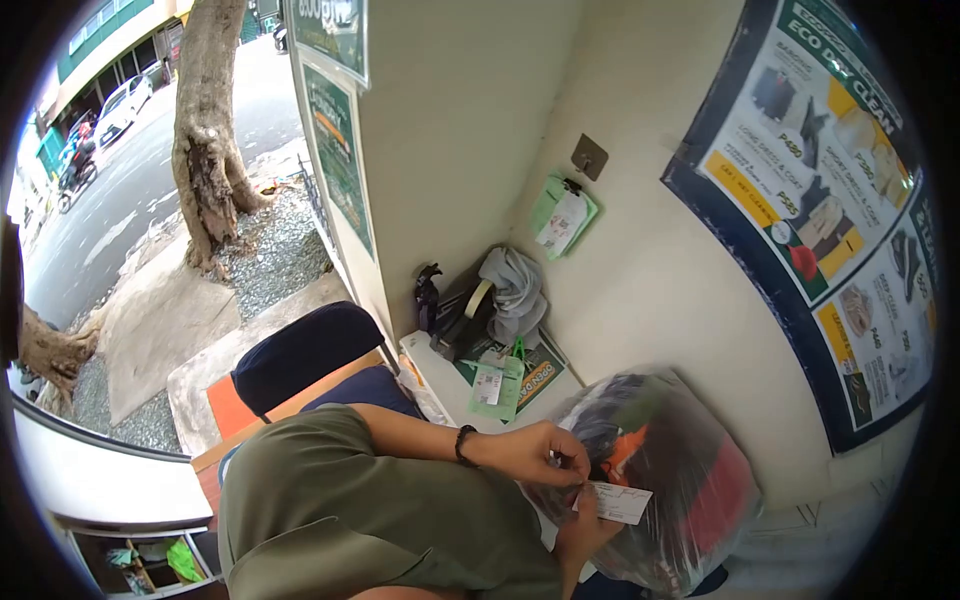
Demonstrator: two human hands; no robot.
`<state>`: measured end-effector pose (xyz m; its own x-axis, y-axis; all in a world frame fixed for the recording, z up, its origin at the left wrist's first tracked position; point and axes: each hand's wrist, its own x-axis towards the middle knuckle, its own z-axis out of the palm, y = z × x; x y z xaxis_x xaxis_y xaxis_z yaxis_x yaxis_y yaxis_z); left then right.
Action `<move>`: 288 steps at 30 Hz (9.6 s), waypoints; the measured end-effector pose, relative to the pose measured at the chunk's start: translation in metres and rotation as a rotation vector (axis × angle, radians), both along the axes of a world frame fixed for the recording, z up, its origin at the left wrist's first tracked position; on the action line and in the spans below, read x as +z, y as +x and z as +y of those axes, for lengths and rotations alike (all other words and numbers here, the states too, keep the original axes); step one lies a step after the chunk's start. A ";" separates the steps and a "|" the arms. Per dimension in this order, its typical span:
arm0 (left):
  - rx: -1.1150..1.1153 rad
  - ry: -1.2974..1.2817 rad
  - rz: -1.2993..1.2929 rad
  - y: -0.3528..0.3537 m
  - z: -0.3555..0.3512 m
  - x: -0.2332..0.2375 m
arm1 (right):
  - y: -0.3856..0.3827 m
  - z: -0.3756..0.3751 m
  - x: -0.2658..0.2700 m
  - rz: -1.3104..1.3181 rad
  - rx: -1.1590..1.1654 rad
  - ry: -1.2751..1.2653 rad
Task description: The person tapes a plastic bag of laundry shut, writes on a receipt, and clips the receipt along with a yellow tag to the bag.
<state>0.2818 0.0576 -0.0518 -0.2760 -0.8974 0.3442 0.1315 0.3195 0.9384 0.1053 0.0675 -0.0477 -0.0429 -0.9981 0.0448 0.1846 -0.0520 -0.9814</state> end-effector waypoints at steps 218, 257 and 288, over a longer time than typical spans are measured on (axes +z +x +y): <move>0.046 -0.813 -0.295 -0.071 -0.065 0.049 | -0.061 -0.010 0.064 1.017 -0.376 -0.608; -0.277 -0.262 -0.009 -0.073 -0.066 0.039 | -0.063 -0.005 0.052 -0.225 -0.086 0.002; -0.401 0.210 0.114 -0.073 -0.066 0.057 | -0.060 -0.011 0.055 -0.373 -0.129 -0.087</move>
